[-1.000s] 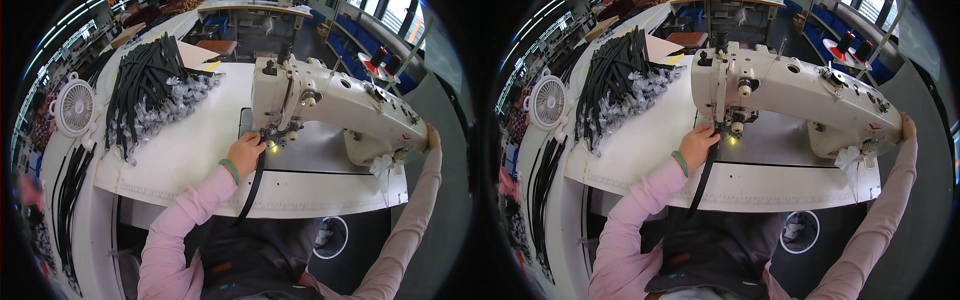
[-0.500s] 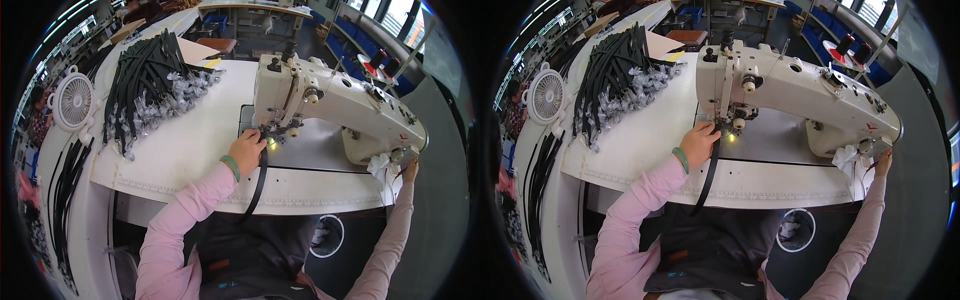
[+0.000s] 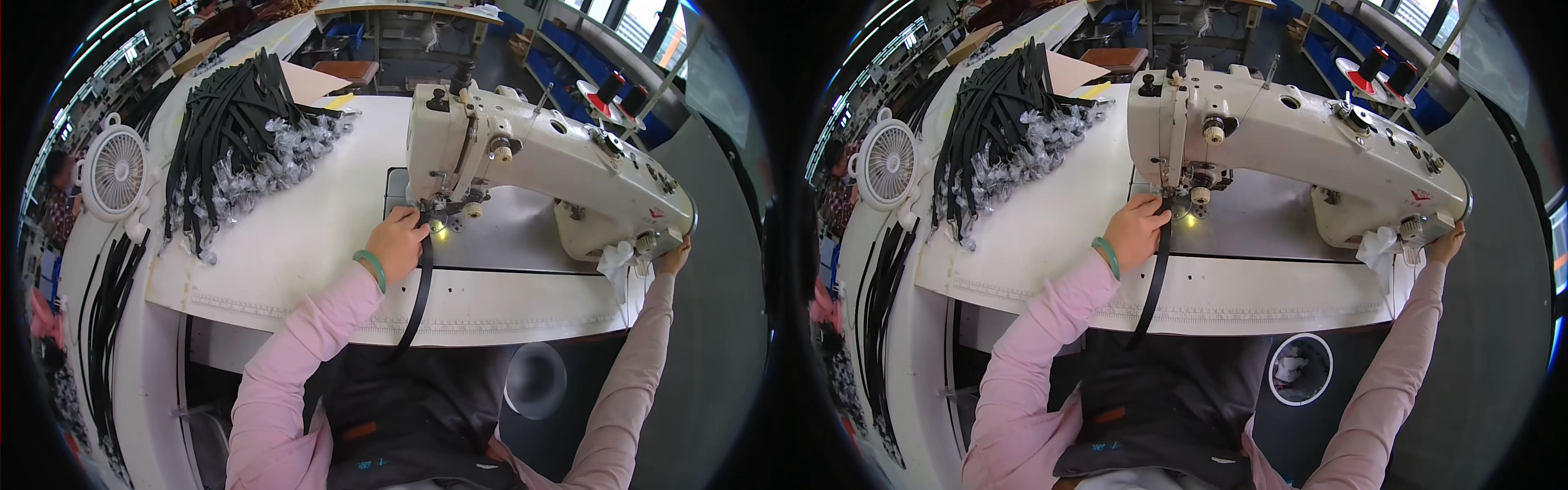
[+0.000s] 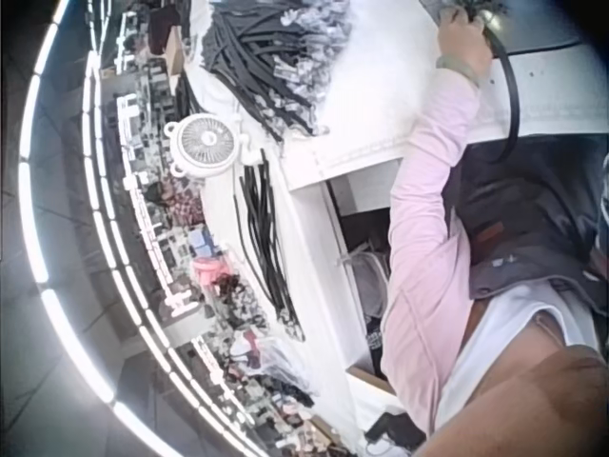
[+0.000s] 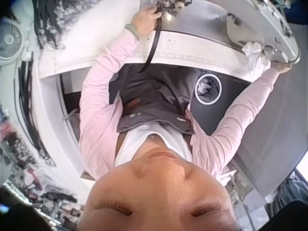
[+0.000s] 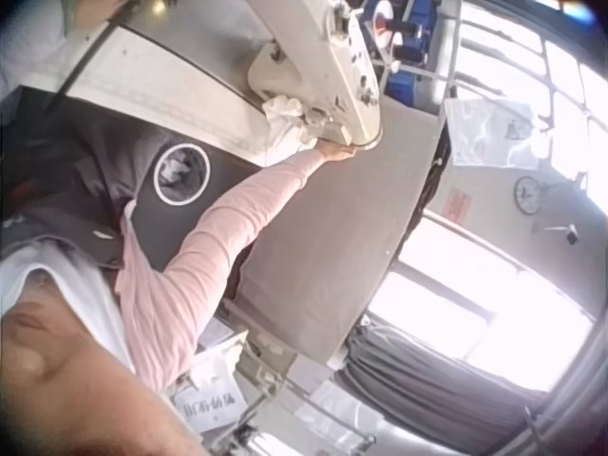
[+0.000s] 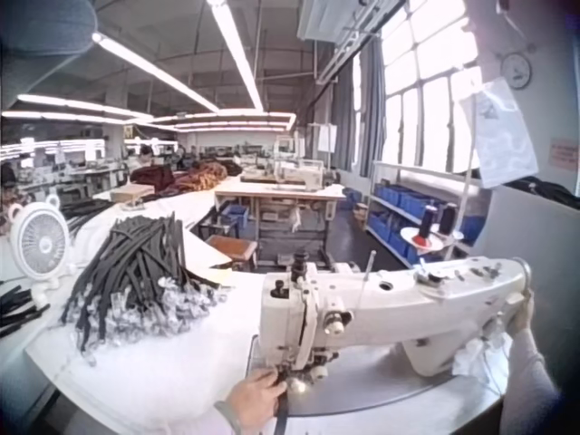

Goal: The person operates an industrial sewing machine to stitch long black fabric strips. They feed the material under the needle, guide it through the machine, and cut the thread after each piece is completed. The finished strips are placed on the table to the left.

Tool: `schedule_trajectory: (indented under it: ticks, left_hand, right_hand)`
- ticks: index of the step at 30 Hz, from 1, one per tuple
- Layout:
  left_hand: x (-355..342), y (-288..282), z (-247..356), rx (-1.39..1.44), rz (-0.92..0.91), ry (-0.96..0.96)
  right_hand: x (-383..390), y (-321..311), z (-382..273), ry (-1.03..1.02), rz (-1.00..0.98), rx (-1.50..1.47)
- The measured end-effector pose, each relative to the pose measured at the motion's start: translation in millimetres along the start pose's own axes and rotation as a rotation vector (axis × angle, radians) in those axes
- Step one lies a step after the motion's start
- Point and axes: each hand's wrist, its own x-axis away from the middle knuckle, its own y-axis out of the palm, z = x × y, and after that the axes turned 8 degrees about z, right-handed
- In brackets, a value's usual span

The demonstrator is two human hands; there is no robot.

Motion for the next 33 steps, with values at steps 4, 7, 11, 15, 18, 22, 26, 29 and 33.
schedule_trajectory:
  ticks: [4, 7, 11, 15, 18, 22, 26, 29, 33]
  left_hand:
    - [5, 0, -6, -0.022, -0.007, -0.012]
    - [10, -5, -10, -0.08, -0.025, -0.015]
    - [-3, 4, -1, -0.038, -0.023, 0.031]
    - [18, -15, -15, -0.13, -0.046, -0.074]
    - [-2, 6, -3, -0.007, -0.006, -0.008]
    - [9, 0, -11, -0.075, -0.028, -0.023]
    - [4, 5, -9, -0.076, -0.009, 0.018]
    - [4, 2, -8, -0.062, -0.009, 0.003]
    - [7, -5, -9, -0.04, -0.006, -0.023]
  right_hand:
    - [3, 9, -5, -0.088, -0.039, 0.169]
    - [-3, 28, -28, -0.111, -0.123, 0.274]
    - [-95, -11, -38, -0.341, -0.214, 0.74]
    - [6, 55, 15, 0.075, -0.165, 0.279]
    - [-25, -36, 35, -0.249, -0.053, 0.387]
    - [28, 5, 31, -0.143, -0.012, 0.18]
    - [-4, -9, 5, -0.114, -0.068, 0.127]
    - [-15, -5, -1, -0.011, -0.094, 0.409]
    - [-52, 22, -26, -0.356, -0.225, 0.747]
